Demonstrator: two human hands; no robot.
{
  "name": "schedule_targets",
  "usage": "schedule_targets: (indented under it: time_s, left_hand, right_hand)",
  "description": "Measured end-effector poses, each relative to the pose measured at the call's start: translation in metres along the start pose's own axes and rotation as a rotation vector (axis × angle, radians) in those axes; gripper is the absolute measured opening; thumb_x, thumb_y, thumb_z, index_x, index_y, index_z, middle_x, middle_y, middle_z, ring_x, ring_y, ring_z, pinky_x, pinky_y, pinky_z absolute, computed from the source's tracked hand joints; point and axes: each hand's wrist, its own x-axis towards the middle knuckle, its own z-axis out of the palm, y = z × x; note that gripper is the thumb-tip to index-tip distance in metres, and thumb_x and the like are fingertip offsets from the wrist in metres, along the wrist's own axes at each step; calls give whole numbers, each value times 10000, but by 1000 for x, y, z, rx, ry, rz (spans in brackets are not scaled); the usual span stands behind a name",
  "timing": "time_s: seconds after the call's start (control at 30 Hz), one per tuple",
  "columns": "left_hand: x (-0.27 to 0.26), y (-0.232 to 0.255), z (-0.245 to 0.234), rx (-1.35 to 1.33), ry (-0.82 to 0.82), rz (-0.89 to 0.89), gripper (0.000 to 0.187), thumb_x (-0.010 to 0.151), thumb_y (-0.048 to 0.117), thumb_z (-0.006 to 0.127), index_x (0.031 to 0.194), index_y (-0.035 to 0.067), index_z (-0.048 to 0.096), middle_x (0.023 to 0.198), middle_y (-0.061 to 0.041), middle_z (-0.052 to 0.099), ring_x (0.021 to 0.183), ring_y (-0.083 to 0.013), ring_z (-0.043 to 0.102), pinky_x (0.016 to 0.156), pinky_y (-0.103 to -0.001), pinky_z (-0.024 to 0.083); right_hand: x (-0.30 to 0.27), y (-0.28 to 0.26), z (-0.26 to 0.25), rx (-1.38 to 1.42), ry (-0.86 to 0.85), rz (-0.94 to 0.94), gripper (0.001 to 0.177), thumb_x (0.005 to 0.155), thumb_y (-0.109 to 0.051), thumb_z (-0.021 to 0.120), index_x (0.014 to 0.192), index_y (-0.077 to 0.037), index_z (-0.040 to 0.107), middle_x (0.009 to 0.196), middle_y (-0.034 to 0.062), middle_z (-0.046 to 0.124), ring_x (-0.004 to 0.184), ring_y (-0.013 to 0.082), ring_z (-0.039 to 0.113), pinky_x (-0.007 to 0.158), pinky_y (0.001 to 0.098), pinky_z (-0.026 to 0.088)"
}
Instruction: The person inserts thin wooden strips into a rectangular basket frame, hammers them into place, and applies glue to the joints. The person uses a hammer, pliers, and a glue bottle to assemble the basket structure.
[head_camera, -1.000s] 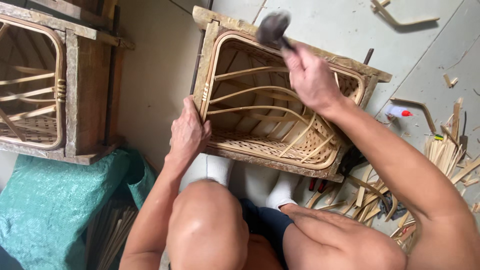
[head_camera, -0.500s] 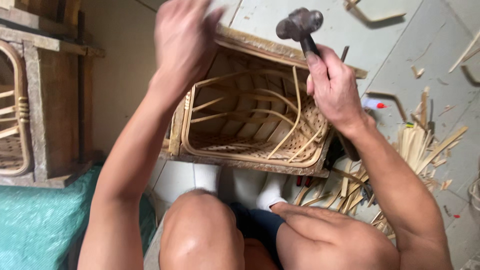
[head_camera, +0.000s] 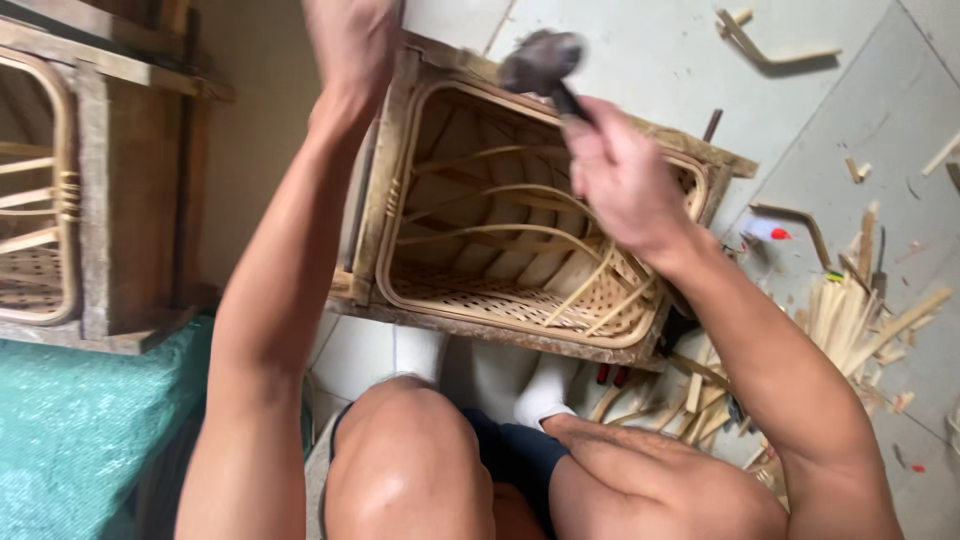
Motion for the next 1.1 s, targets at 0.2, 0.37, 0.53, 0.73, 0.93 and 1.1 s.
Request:
schedule_targets:
  time_s: [0.2, 0.37, 0.53, 0.73, 0.93, 1.1]
  left_hand:
    - [-153, 102, -86, 221, -22, -30, 551, 1010, 281, 719, 1420, -55, 569, 1344, -244, 670, 1265, -328, 664, 1077, -437, 536]
    - [-220, 109, -62, 623, -132, -177, 882, 849, 473, 820, 1442, -69, 456, 1170, -277, 698, 975, -389, 710, 798, -433, 569]
    - [-236, 87, -50, 720, -127, -295, 696, 871, 353, 760, 1410, 3, 491, 1024, -198, 739, 881, -334, 736, 729, -412, 576]
    - [-239, 83, -54, 717, -126, -319, 646, 849, 343, 765, 1358, 26, 526, 934, -184, 745, 834, -330, 734, 703, -427, 568]
    - [-235, 76, -48, 749, -161, -365, 606, 869, 351, 761, 1351, 57, 541, 900, -179, 743, 794, -355, 728, 699, -453, 568]
    - [-229, 103, -62, 754, -248, -442, 833, 927, 447, 752, 1532, -15, 415, 975, -241, 711, 859, -395, 707, 759, -487, 568]
  right_hand:
    - [41, -5, 21, -202, -18, 22, 417, 1162, -327, 352, 1282, -8, 592, 687, 4, 577, 542, 120, 583, 481, 286, 535]
    - [49, -19, 34, -353, -31, -281, 416, 1193, -330, 379, 1323, 9, 581, 759, 35, 622, 584, 133, 606, 532, 312, 511]
    - [39, -21, 71, -396, -293, -71, 380, 1177, -308, 349, 1189, -28, 605, 684, 50, 539, 449, 177, 470, 405, 345, 444]
    - [-5, -29, 101, -496, -258, -364, 390, 1133, -333, 449, 1351, -30, 564, 668, 115, 636, 497, 253, 597, 472, 381, 492]
    - [-22, -46, 106, -495, -293, -187, 352, 1076, -334, 506, 1325, -96, 581, 792, 217, 716, 670, 416, 700, 589, 514, 550]
    - [-45, -35, 90, -505, -326, -98, 343, 1077, -349, 539, 1337, -142, 626, 756, 226, 709, 708, 430, 685, 625, 533, 531]
